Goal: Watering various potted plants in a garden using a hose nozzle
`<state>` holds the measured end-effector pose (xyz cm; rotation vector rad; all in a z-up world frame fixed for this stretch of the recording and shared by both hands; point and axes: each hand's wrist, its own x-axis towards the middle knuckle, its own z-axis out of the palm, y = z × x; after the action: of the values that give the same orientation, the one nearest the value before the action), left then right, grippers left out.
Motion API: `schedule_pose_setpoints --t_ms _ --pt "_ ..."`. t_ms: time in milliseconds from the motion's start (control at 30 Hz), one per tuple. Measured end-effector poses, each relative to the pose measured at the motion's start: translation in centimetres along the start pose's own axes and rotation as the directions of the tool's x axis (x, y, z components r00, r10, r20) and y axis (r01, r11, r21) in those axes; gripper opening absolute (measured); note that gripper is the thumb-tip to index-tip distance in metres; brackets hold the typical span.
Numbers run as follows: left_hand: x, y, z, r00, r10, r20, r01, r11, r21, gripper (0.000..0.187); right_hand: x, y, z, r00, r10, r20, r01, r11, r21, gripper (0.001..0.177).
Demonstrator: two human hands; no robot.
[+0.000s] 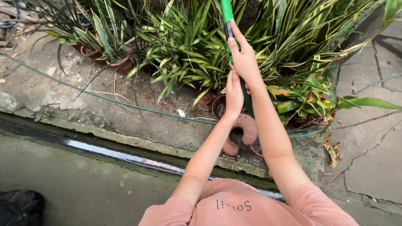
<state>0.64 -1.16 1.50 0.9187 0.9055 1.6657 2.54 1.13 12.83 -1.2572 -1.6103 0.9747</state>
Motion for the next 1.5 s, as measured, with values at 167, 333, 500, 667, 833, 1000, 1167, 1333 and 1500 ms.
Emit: schedule_pose_setpoints --t_ms 167,333,500,667,833,1000,1167,1333,1500 --pt "0.1 0.2 -0.1 0.999 0.053 0.004 -0.053 0.998 0.045 0.033 0.1 0.7 0.0 0.986 -0.167 -0.013 0.168 0.984 0.067 0.040" --pt "0.1 0.3 -0.1 0.997 0.077 0.017 -0.078 0.995 0.068 0.030 0.1 1.3 -0.2 0.944 -0.327 -0.053 0.329 0.943 0.047 0.041" --pt "0.5 -0.8 -0.4 0.997 0.074 -0.022 -0.072 0.991 0.111 0.035 0.0 1.1 -0.1 0.963 -0.262 -0.055 0.264 0.964 0.031 0.040" --pt "1.0 -1.2 -0.9 0.996 0.083 -0.013 -0.081 0.991 0.106 0.041 0.5 1.4 0.3 0.973 -0.222 -0.060 0.224 0.974 0.033 0.042" --pt "1.7 -0.2 -1.0 0.994 0.109 0.002 -0.108 0.985 0.135 0.038 1.7 1.6 0.5 0.947 -0.315 -0.059 0.319 0.946 0.065 0.042" --pt "3.3 1.8 -0.2 0.993 0.115 0.014 -0.116 0.979 0.167 0.045 3.4 0.7 0.1 0.933 -0.351 -0.073 0.355 0.934 0.043 0.040" --pt "4.5 2.9 0.3 0.990 0.138 0.016 -0.139 0.983 0.119 0.042 3.5 -1.6 -0.3 0.930 -0.358 -0.082 0.361 0.932 0.023 0.040" --pt "5.0 3.5 0.0 0.992 0.129 0.005 -0.129 0.986 0.104 0.045 4.4 -1.9 0.3 0.944 -0.311 -0.106 0.316 0.948 0.029 0.039" --pt "4.6 4.2 -0.4 0.999 0.018 -0.042 -0.013 0.992 0.122 0.054 4.3 -1.9 1.0 0.994 -0.076 -0.079 0.080 0.996 0.043 0.042"
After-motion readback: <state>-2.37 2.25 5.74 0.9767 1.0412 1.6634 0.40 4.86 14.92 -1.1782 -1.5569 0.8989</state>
